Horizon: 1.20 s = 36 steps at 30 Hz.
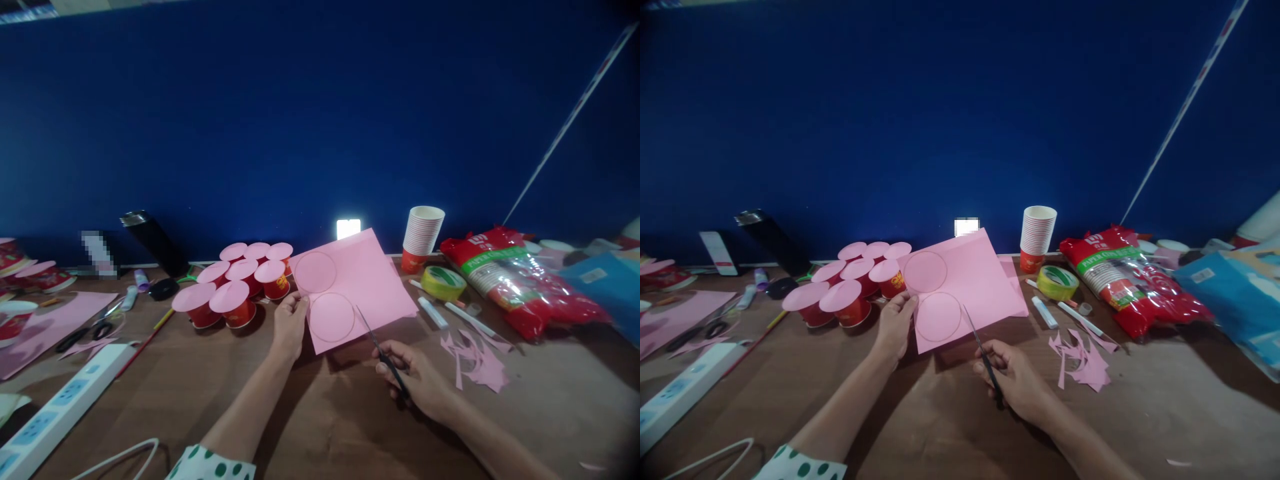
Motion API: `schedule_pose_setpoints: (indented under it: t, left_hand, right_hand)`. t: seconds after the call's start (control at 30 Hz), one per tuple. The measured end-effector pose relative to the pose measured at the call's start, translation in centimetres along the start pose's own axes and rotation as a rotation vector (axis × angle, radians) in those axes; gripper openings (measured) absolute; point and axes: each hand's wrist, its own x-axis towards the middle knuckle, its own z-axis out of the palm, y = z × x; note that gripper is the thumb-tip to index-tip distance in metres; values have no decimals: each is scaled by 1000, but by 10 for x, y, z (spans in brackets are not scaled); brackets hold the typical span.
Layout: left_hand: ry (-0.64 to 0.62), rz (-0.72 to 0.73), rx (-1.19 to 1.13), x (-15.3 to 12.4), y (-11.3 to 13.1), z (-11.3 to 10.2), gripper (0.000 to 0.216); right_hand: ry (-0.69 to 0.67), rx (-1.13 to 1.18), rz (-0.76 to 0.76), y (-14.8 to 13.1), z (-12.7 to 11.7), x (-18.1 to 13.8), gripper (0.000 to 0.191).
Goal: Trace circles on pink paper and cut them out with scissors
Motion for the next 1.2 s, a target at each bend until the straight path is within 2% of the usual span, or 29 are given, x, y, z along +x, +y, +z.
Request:
schedule_pose_setpoints:
  t: [0.17,0.43,0.7,0.9,1.2]
  left_hand:
    - [3,-8,-2,0,1,1,33]
    - [-7,14,7,0,-2,-1,31]
    - [-52,10,12,-1,-2,0,32]
    - [-41,47,114,-2,-2,-2,31]
    - [-48,20,52,-1,-1,-1,31]
  right_hand:
    - [13,-27,-14,0,-1,0,36]
    - [-1,59,4,5,0,4,39]
    - [4,38,-14,11,-3,7,38]
    - [11,26,7,9,-5,6,38]
    - [-8,22,47,7,-5,7,39]
